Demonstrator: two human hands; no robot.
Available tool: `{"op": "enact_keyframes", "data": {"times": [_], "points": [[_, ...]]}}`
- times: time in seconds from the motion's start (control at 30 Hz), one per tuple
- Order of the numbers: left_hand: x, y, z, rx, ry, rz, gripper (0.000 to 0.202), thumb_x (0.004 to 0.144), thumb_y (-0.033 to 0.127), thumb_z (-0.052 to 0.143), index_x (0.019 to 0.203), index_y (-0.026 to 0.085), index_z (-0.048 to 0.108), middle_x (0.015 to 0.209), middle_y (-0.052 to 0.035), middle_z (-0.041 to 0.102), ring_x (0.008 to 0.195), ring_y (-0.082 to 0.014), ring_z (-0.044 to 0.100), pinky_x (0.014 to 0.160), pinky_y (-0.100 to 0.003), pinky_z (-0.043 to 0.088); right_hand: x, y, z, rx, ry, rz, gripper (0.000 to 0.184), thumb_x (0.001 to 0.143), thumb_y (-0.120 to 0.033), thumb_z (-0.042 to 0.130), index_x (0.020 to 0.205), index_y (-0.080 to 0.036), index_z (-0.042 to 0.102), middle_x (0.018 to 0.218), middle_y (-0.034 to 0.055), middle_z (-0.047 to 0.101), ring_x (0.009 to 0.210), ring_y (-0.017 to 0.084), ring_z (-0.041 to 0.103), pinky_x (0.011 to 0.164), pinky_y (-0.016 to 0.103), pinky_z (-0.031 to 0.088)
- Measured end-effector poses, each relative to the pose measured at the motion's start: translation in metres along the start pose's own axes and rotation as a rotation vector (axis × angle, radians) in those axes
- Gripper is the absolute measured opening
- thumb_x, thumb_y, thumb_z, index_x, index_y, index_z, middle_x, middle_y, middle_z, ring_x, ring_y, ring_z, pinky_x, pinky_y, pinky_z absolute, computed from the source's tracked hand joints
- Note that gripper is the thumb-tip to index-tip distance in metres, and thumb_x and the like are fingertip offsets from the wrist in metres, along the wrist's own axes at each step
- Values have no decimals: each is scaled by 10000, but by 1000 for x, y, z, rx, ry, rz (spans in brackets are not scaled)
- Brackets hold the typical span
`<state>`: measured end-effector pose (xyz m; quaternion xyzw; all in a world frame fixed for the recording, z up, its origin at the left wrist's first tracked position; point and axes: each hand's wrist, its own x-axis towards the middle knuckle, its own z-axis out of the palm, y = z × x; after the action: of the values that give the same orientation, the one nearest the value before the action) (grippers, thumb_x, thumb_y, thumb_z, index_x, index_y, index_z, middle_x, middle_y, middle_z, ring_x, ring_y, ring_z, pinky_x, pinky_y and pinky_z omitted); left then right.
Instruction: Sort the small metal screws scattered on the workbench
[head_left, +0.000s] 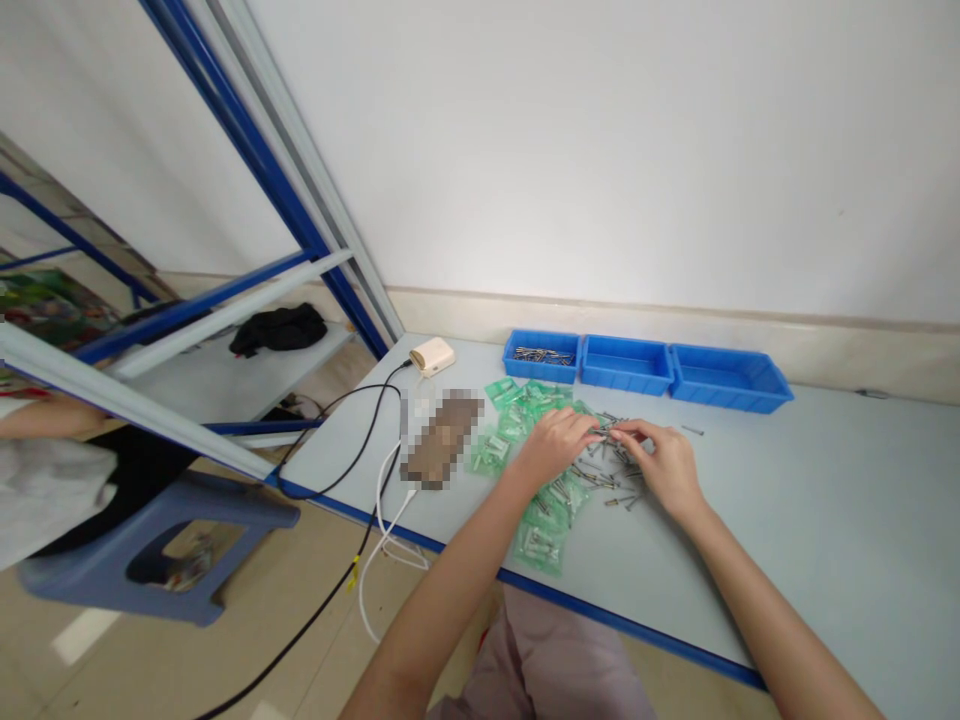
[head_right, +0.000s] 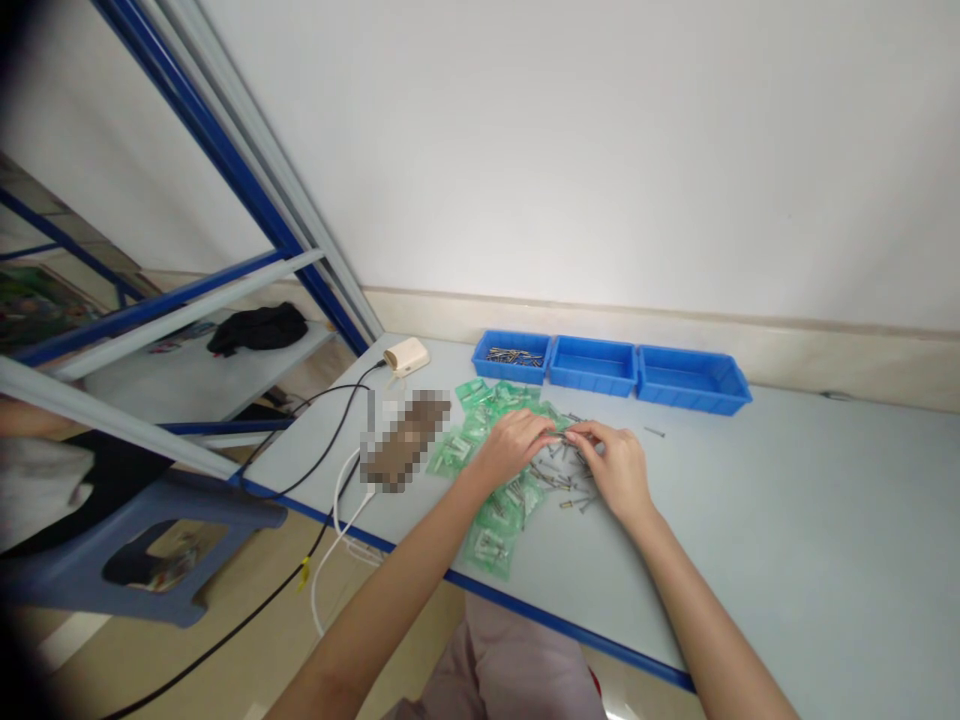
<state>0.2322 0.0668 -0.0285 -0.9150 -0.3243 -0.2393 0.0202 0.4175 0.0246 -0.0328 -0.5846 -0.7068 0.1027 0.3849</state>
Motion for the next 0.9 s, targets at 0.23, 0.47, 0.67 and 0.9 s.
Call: {"op": "enact_keyframes", "data": {"times": [0.23, 0.47, 0.67, 0.9], "points": [[0, 0, -2, 33, -31, 5, 307, 991, 288, 325, 921, 161, 596, 868, -44, 643, 839, -165, 556, 757, -308, 421, 1, 0, 1, 47, -35, -1, 321, 884, -462, 481, 980, -219, 667, 882, 34, 729, 686, 186, 645, 723, 326, 459], [-1, -1, 2, 3, 13, 15, 259, 977, 322, 371, 998, 164, 575, 935, -39, 652, 870, -168, 567, 787, -301, 421, 0, 1, 1, 20, -44, -30, 332, 896, -466, 455, 867, -239, 696, 829, 24, 728, 659, 186, 637, 721, 333, 451], [-1, -1, 2, 10, -3, 12, 265, 985, 284, 345, 958, 173, 584, 892, -28, 652, 857, -167, 566, 781, -300, 420, 1, 3, 1, 69, -85, 19, 323, 886, -476, 471, 936, -236, 682, 826, 28, 726, 691, 194, 647, 727, 329, 448], [0, -1, 2, 13, -28, 10, 256, 975, 324, 374, 973, 164, 573, 922, -41, 648, 875, -169, 569, 782, -300, 421, 4, 6, -1, 30, -92, -12, 319, 892, -460, 467, 874, -233, 691, 783, 21, 724, 692, 197, 652, 757, 337, 421]]}}
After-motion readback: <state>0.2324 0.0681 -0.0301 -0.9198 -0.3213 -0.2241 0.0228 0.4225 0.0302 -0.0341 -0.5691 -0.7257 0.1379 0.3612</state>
